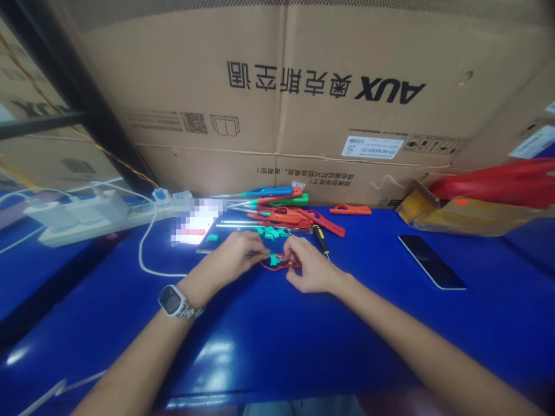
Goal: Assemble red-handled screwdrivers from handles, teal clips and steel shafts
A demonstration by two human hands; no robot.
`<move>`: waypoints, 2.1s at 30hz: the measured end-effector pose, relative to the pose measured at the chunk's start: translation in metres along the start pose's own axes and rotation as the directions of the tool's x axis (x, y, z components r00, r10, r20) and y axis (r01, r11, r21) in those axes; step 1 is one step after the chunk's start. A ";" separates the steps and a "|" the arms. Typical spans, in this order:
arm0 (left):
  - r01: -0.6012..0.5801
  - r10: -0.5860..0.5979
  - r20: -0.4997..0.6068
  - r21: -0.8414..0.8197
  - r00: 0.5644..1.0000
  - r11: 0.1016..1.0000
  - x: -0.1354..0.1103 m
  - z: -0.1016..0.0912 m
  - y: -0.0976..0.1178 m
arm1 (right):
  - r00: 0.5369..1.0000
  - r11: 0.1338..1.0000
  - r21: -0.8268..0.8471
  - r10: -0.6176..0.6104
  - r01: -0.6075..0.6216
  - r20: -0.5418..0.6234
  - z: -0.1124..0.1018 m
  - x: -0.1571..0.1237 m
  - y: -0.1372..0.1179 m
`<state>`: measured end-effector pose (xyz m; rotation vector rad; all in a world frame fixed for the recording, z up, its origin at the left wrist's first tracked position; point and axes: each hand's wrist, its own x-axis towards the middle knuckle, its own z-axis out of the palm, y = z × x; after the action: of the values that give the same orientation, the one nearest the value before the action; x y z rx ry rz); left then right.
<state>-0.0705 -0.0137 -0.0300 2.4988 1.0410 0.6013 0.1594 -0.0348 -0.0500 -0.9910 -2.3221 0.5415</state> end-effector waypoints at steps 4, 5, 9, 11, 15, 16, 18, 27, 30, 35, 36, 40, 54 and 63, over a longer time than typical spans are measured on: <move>0.074 -0.074 0.014 -0.041 0.997 0.996 0.000 -0.003 0.001 | 1.000 1.000 0.003 0.004 -0.004 0.003 -0.001 0.000 -0.001; 0.089 -0.088 0.011 -0.053 0.996 0.995 0.000 -0.003 0.001 | 1.000 1.000 0.002 0.005 -0.005 0.003 -0.001 0.000 -0.001; 0.112 -0.115 -0.012 -0.125 0.993 0.986 -0.001 -0.002 -0.001 | 1.000 1.000 0.003 0.010 -0.010 0.001 -0.001 0.000 -0.001; 0.122 -0.128 -0.024 -0.170 0.991 0.978 -0.002 0.000 -0.002 | 1.000 1.000 0.003 0.008 -0.008 0.001 -0.001 0.000 -0.001; 0.112 -0.124 -0.038 -0.238 0.992 0.965 -0.002 0.003 -0.002 | 1.000 1.000 0.011 0.002 -0.002 -0.002 -0.001 0.000 0.000; 0.105 -0.118 -0.039 -0.250 0.992 0.963 -0.002 0.003 -0.003 | 1.000 1.000 0.015 0.001 -0.001 -0.002 -0.001 0.000 0.000; 0.092 -0.104 -0.036 -0.257 0.994 0.962 -0.002 0.004 -0.004 | 1.000 1.000 0.018 -0.002 0.002 -0.003 -0.001 0.000 0.001; 0.014 -0.018 0.035 0.096 0.999 0.995 0.002 0.003 0.004 | 1.000 0.999 -0.011 -0.030 0.030 0.007 0.002 0.000 0.004; -0.004 -0.001 0.043 0.136 0.999 0.991 0.004 0.004 0.010 | 0.999 0.999 -0.019 -0.039 0.039 0.004 0.002 0.000 0.004; 0.001 -0.001 0.032 0.010 0.999 1.000 0.005 0.002 0.006 | 0.999 0.999 -0.037 -0.037 0.038 0.015 0.002 0.001 0.003; 0.001 0.000 0.032 -0.020 0.999 1.000 0.005 0.002 0.004 | 0.999 0.999 -0.038 -0.038 0.038 0.014 0.002 0.001 0.003; -0.008 0.012 0.049 -0.082 0.999 0.997 0.004 0.005 0.001 | 0.999 0.998 -0.050 -0.039 0.040 0.014 0.001 0.000 0.003; 0.038 -0.034 0.047 -0.094 0.998 0.995 -0.001 0.007 0.000 | 0.998 0.988 -0.145 -0.059 0.058 -0.006 0.003 0.005 0.001; 0.092 -0.091 0.010 -0.091 0.996 0.992 -0.002 0.001 0.002 | 0.997 0.985 -0.174 -0.025 0.011 -0.078 0.003 0.007 -0.007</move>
<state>-0.0705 -0.0170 -0.0300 2.3589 1.0946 0.6005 0.1500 -0.0343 -0.0463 -1.0501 -2.3345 0.2908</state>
